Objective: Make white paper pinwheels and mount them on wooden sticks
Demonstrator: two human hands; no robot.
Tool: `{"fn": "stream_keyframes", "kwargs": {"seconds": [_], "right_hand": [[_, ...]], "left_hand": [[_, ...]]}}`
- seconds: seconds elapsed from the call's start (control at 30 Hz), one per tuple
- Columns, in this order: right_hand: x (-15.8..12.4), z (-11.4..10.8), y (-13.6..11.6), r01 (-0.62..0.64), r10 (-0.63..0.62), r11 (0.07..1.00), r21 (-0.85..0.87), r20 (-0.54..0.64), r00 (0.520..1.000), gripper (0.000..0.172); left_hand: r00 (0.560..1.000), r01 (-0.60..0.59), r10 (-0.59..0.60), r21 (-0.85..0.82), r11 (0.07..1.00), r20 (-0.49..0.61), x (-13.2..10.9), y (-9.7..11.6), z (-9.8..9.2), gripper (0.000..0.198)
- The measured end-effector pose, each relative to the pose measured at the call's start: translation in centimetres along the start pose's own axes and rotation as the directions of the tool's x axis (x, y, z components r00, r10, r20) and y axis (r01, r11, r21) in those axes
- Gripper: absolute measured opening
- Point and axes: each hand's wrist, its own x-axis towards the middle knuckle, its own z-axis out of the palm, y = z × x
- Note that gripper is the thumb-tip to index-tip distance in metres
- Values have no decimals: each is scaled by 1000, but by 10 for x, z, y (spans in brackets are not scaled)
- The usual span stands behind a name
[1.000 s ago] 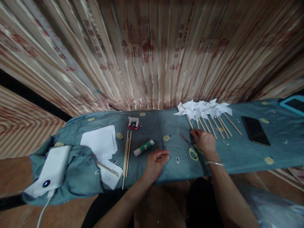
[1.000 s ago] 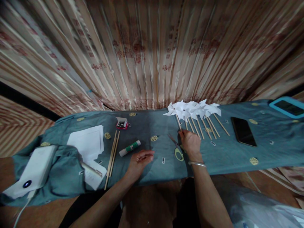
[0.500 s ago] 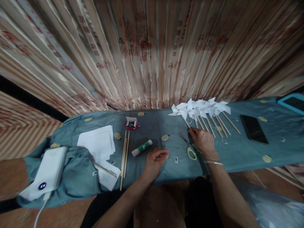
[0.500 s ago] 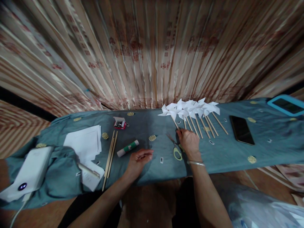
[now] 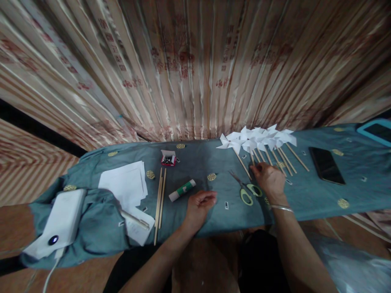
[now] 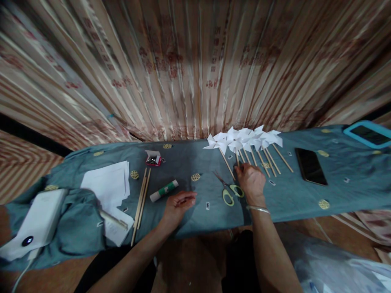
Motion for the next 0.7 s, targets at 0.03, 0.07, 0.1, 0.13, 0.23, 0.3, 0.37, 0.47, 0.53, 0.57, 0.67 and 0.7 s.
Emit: {"fn": "stream_keyframes", "kwargs": {"seconds": [0.03,0.07,0.1,0.13,0.23,0.3,0.37,0.47,0.53,0.57,0.67,0.7], "right_hand": [[0,1,-1,-2,2,1000,-1,10,1000,28],[0,2,-2,-6,6,1000,-1,18,1000,26],[1,3,-3,-12,13,1000,-2,26,1000,24],[1,4,-3,-19,19,1000,-4,32,999,24],[1,6,-4,-19,19,1000,-4,21,1000,23],[1,6,-4,3,-3,1000,4,-7,1000,23],[1,6,-3,23,-23,1000,9,-25,999,23],[1,6,-4,56,-56,998,13,-16,998,24],[1,5,-4,75,-75,997,17,-3,997,24],[1,5,-4,82,-82,996,19,1,997,24],[1,6,-4,72,-72,997,19,-4,997,24],[1,6,-4,67,-67,998,18,-6,998,24]], "left_hand": [[1000,-3,3,4,1000,2,0,1,0,20],[1000,-6,6,9,1000,3,0,1,0,20],[1000,-9,9,14,1000,4,0,2,0,20],[1000,-11,11,21,1000,6,1,2,-1,20],[1000,-11,11,37,999,10,0,3,-1,21],[1000,-5,4,48,999,12,0,4,-1,21],[1000,-2,2,54,999,10,0,4,0,21],[1000,-8,8,53,999,7,0,5,0,21],[1000,-12,12,60,998,3,1,5,0,21],[1000,-13,12,65,998,2,1,5,0,21],[1000,-12,12,58,998,3,1,4,1,20],[1000,-13,13,55,998,4,1,3,1,20]]}}
